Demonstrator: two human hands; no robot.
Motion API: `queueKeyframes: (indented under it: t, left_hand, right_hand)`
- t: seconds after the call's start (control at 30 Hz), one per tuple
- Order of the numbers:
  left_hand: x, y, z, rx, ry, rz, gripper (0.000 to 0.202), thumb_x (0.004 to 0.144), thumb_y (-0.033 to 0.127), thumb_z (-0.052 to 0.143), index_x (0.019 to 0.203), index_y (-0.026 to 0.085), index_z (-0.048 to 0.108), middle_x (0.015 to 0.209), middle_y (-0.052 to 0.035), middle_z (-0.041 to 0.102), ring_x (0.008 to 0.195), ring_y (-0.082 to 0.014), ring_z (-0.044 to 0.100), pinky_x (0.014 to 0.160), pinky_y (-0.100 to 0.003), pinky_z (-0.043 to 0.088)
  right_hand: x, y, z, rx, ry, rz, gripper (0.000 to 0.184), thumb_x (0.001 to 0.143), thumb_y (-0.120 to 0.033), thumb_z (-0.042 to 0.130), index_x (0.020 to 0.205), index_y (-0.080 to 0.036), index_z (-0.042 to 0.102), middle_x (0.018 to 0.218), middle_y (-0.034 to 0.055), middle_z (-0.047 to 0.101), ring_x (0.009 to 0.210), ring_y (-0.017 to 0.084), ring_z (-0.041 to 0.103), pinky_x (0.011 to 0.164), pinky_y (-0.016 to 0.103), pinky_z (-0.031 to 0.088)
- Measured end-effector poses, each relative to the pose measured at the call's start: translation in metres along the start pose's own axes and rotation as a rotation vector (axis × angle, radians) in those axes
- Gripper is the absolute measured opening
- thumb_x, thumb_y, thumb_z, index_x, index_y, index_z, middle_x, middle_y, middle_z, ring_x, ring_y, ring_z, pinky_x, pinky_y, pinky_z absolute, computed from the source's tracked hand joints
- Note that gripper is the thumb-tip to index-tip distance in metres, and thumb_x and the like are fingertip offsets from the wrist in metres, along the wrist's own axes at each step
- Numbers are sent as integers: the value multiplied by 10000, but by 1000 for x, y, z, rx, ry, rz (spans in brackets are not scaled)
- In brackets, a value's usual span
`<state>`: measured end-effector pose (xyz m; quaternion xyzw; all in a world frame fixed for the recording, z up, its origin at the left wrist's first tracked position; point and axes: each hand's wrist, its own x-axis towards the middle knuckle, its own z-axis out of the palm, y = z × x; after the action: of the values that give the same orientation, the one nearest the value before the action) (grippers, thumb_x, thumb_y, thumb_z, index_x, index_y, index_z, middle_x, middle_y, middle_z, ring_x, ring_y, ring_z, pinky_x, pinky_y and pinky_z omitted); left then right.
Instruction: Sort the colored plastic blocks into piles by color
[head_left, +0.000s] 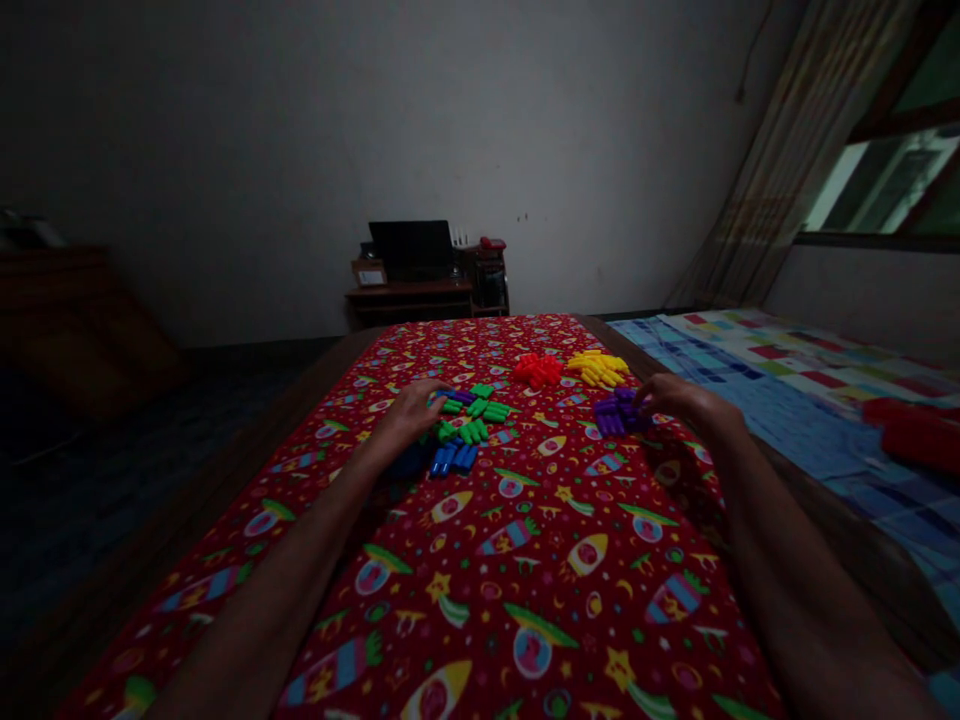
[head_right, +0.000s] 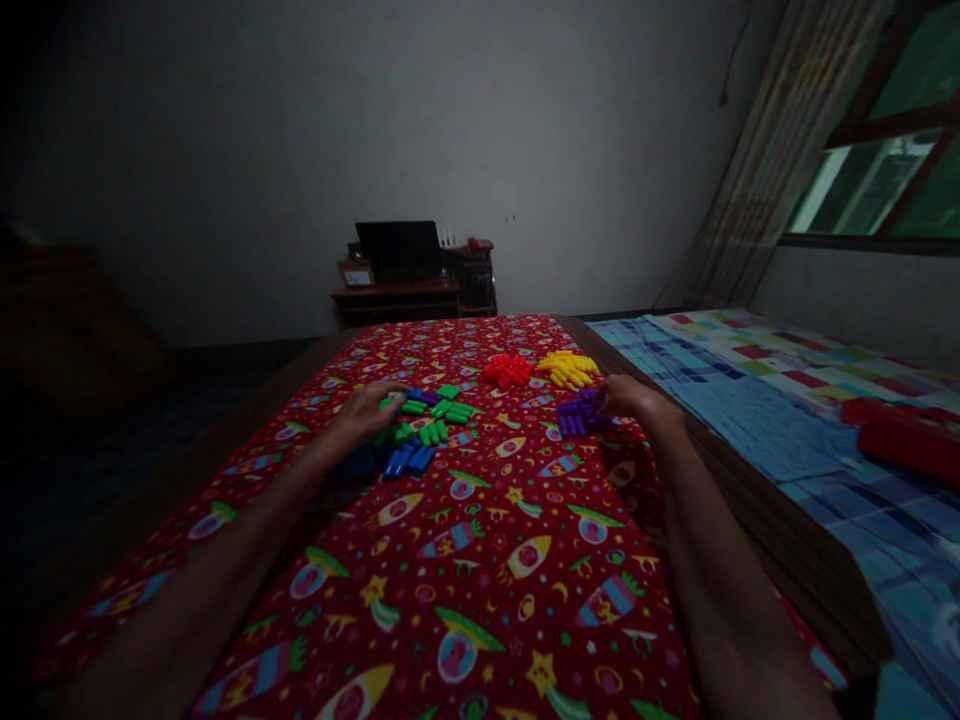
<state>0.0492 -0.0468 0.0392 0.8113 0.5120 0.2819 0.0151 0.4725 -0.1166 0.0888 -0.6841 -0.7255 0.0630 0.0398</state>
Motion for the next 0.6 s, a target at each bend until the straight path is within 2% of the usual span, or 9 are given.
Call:
queueKeyframes:
  t: [0.07,0.17,0.27,0.4,0.5,0.6]
  left_hand:
    - [6,-8,3,40,18,4,302,836,184,487,1047,162,702,1133,-98,714,1091,-238,644,991,-351,471]
    - [21,-10,13,115,-58,34,321,844,168,488,1094,160,688,1156,-102,701,1120,-229,625,1005,-358,458]
    - [37,-1,28,168,-156,52,315,794,152,574,1081,204,693,1127,-78,711,1113,-227,623,971,-342,470]
    - [45,11,38,186,-205,35,236,724,144,665,944,217,713,975,-67,734,996,-253,662,871,-324,500]
    - [39,20,31,175,-165,35,242,772,210,649,1010,186,683,1067,-105,707,1052,-276,640,891,-355,494]
    - [28,35,25,-47,-110,17,308,773,274,657,1065,179,638,1033,-95,712,1003,-265,663,866,-365,513]
  right_hand:
    - [0,-3,-2,-2,10,52,230,727,-117,652,910,-142,790,915,96,757,836,223,697,674,244,496]
    - [3,-12,-2,-20,71,116,245,799,-193,607,971,-130,770,961,127,746,862,229,688,697,264,479]
    - [8,-25,2,-40,163,101,273,846,-287,582,1018,-165,756,1002,119,738,893,230,678,701,267,461]
    - [6,-48,5,-65,165,54,280,875,-303,559,1048,-190,747,1001,115,736,901,228,668,689,267,444]
    - [0,-73,10,-24,190,-81,240,890,-246,547,977,-163,755,930,122,736,844,210,660,687,265,439]
    - [-2,-104,25,110,268,-317,241,909,-207,549,1068,-139,716,942,123,731,856,192,648,728,265,443]
